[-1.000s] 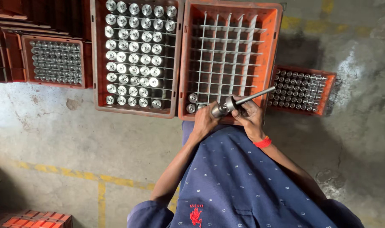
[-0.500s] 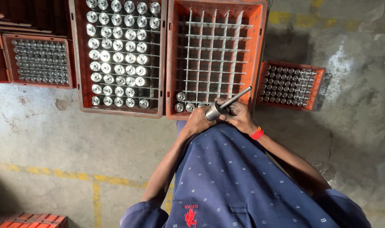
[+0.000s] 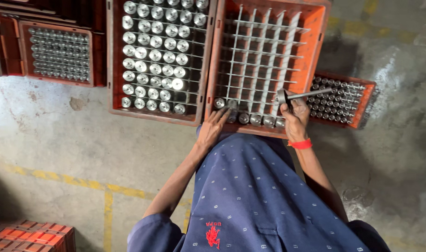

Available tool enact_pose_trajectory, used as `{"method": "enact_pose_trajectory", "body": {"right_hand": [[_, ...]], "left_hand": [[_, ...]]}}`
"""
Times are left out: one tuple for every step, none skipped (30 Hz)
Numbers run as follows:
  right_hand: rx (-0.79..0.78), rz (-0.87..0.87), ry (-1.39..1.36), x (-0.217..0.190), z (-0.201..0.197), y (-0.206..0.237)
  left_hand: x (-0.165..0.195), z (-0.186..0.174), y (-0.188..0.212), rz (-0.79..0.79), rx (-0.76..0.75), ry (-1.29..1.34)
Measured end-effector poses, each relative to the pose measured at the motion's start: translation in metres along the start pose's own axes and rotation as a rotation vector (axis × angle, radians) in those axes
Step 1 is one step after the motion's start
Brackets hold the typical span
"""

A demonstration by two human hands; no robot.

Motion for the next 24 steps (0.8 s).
{"method": "enact_pose_trajectory", "body": {"right_hand": [[-0.003, 0.006, -0.02, 0.005, 0.005, 0.003], [-0.007, 0.015, -0.038, 0.01, 0.009, 0.008], [-0.015, 0.024, -0.056, 0.013, 0.013, 0.011], [-0.01, 0.03, -0.046, 0.016, 0.017, 0.014], [-0.005, 0.039, -0.035, 0.018, 0.02, 0.019], [-0.002, 0.049, -0.026, 0.022, 0.025, 0.023], [-0.01, 0.056, -0.012, 0.024, 0.03, 0.027], [-0.015, 0.059, 0.005, 0.024, 0.033, 0.03], [-0.02, 0.062, 0.022, 0.025, 0.037, 0.032], [-0.029, 0.073, 0.029, 0.025, 0.041, 0.033], [-0.037, 0.082, 0.037, 0.026, 0.045, 0.035], [-0.043, 0.09, 0.043, 0.027, 0.049, 0.035], [-0.058, 0.09, 0.036, 0.028, 0.053, 0.034], [-0.072, 0.09, 0.03, 0.03, 0.056, 0.033], [-0.086, 0.09, 0.026, 0.03, 0.058, 0.033], [-0.099, 0.091, 0.038, 0.031, 0.058, 0.032], [-0.112, 0.091, 0.047, 0.031, 0.058, 0.033], [-0.124, 0.092, 0.058, 0.031, 0.055, 0.035], [-0.126, 0.113, 0.067, 0.03, 0.051, 0.035], [-0.119, 0.135, 0.074, 0.029, 0.046, 0.038], [-0.101, 0.154, 0.082, 0.027, 0.04, 0.043], [-0.089, 0.154, 0.075, 0.023, 0.034, 0.05], [-0.087, 0.154, 0.066, 0.018, 0.029, 0.054], [-0.092, 0.148, 0.055, 0.016, 0.027, 0.052]], "left_hand": [[-0.005, -0.006, 0.004, -0.027, 0.015, 0.045], [-0.011, -0.013, 0.008, -0.056, 0.03, 0.091], [-0.018, -0.021, 0.011, -0.086, 0.05, 0.136], [-0.03, -0.029, 0.013, -0.169, 0.063, 0.118], [-0.042, -0.038, 0.017, -0.254, 0.075, 0.101], [-0.055, -0.047, 0.02, -0.341, 0.087, 0.083], [-0.069, -0.053, 0.024, -0.443, 0.109, -0.044], [-0.083, -0.058, 0.026, -0.541, 0.13, -0.168], [-0.096, -0.061, 0.029, -0.638, 0.149, -0.291], [-0.104, -0.061, 0.031, -0.641, 0.17, -0.351], [-0.111, -0.059, 0.031, -0.64, 0.189, -0.41], [-0.117, -0.056, 0.03, -0.638, 0.209, -0.469], [-0.12, -0.051, 0.027, -0.634, 0.171, -0.497], [-0.123, -0.047, 0.022, -0.63, 0.133, -0.524], [-0.122, -0.045, 0.018, -0.627, 0.095, -0.548], [-0.123, -0.046, 0.015, -0.697, 0.011, -0.476], [-0.122, -0.053, 0.014, -0.764, -0.073, -0.404], [-0.119, -0.063, 0.012, -0.828, -0.157, -0.328], [-0.111, -0.081, 0.011, -0.768, -0.08, -0.27], [-0.101, -0.104, 0.014, -0.702, -0.011, -0.214], [-0.091, -0.127, 0.016, -0.627, 0.05, -0.156], [-0.082, -0.153, 0.021, -0.563, 0.081, -0.064], [-0.073, -0.175, 0.025, -0.503, 0.12, 0.026], [-0.064, -0.188, 0.02, -0.398, 0.212, 0.09]]}}
Point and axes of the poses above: each hand's wrist, its own y-axis away from the middle knuckle, its own z-axis out of the palm, x = y × z, the point moved 3 cm from there along -y, towards the middle knuckle, and after that the axes turned 7 degrees about -z, right-handed, at the moved point
